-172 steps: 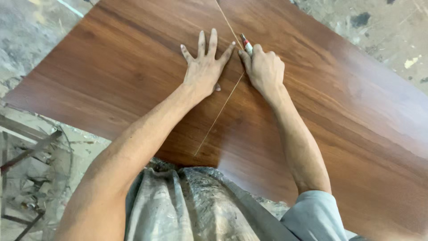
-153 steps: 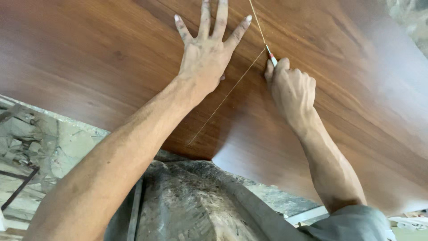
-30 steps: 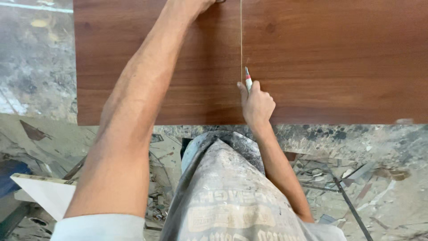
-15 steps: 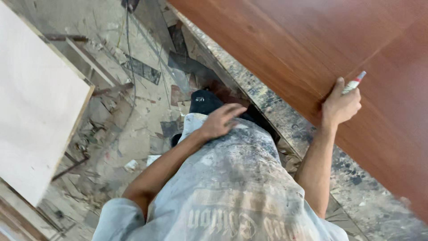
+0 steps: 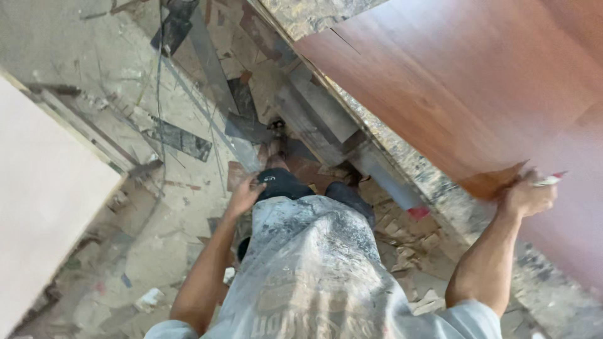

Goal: The person aligns wood-grain laminate flooring planks on the floor, fitting their edges together in a herringbone-like pattern. They hold planks steady with one hand and score along the seams with a utility knife, repositioning and pressing planks flat as they work across the floor.

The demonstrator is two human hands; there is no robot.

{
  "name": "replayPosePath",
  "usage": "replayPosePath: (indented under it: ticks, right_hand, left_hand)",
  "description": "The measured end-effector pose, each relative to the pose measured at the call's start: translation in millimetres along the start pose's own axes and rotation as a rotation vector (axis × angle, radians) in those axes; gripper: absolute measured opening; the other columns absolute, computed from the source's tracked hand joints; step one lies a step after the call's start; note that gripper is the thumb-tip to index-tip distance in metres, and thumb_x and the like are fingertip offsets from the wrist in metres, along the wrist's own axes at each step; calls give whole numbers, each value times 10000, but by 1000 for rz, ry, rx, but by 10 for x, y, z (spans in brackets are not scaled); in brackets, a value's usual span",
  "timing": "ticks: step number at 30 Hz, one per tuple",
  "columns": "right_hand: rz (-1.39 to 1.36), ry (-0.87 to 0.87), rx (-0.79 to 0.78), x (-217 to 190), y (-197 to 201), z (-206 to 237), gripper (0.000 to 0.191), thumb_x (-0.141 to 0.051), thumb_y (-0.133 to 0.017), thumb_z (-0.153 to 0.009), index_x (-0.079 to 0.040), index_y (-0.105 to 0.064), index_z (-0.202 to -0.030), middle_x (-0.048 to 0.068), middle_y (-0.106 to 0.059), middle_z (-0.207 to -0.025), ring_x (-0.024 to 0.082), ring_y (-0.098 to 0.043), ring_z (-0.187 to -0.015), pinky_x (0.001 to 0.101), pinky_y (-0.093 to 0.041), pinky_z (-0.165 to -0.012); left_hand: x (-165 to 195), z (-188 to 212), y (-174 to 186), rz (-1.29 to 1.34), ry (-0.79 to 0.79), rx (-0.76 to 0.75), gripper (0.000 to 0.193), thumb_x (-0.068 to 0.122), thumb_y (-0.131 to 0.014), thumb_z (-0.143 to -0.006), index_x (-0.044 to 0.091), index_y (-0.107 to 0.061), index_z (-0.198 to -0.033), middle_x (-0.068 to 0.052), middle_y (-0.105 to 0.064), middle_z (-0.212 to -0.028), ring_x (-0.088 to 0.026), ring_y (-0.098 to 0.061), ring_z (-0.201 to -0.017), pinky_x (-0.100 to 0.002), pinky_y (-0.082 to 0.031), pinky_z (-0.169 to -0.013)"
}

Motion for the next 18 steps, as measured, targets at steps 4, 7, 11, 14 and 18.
replayPosePath:
  ticks: [4,7,11,14,18]
  right_hand:
    - [-16,-248,265,-337,99,578,383,-382,-748,-979,-15,-688,-888,63,-746,-741,206,-710,-608,421,-502,-534]
    - [-28,-405,193,-609,-77,1181,363,-363,-694,-977,-6,-644,-939,68,-686,-717,252,-698,-603,450,-538,-540]
    - [197,-166,251,-1009,-278,1701,414,-387,-772,-964,17,-685,-952,187,-711,-829,419,-682,-772,563,-500,-701]
    - [151,-171,244,-1194,-399,1841,375,-353,-718,-992,15,-658,-1035,217,-714,-918,448,-670,-866,571,-479,-780]
    - [200,-350,316,-1371,-521,1786,359,-311,-694,-1008,27,-607,-1090,261,-690,-989,474,-655,-911,586,-468,-801]
  left_hand:
    - [-394,-549,791,-16,157,-106,517,314,-702,-915,52,-644,-1357,-186,-748,-1034,-338,-738,-993,-431,-564,-864]
    - [-511,-820,1408,2,134,220,533,314,-739,-892,14,-636,-1321,-198,-727,-1035,-365,-706,-976,-454,-541,-826]
    - [-238,-1242,1738,-204,16,106,452,292,-724,-900,41,-664,-1272,-198,-750,-1024,-367,-713,-945,-467,-552,-816]
    - [420,-1627,1438,-151,-182,-42,364,300,-695,-945,96,-690,-1247,-173,-757,-1052,-351,-718,-973,-451,-561,-830]
    - [1702,-1909,826,-123,-561,-236,316,301,-679,-949,125,-711,-1209,-122,-752,-1084,-339,-714,-979,-446,-567,-810]
Point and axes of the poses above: each hand's wrist, its own z-axis away from the middle knuckle, its own y-axis out of the back of the hand, x = y × z, the point moved 2 cm from there along -z, towards the middle knuckle
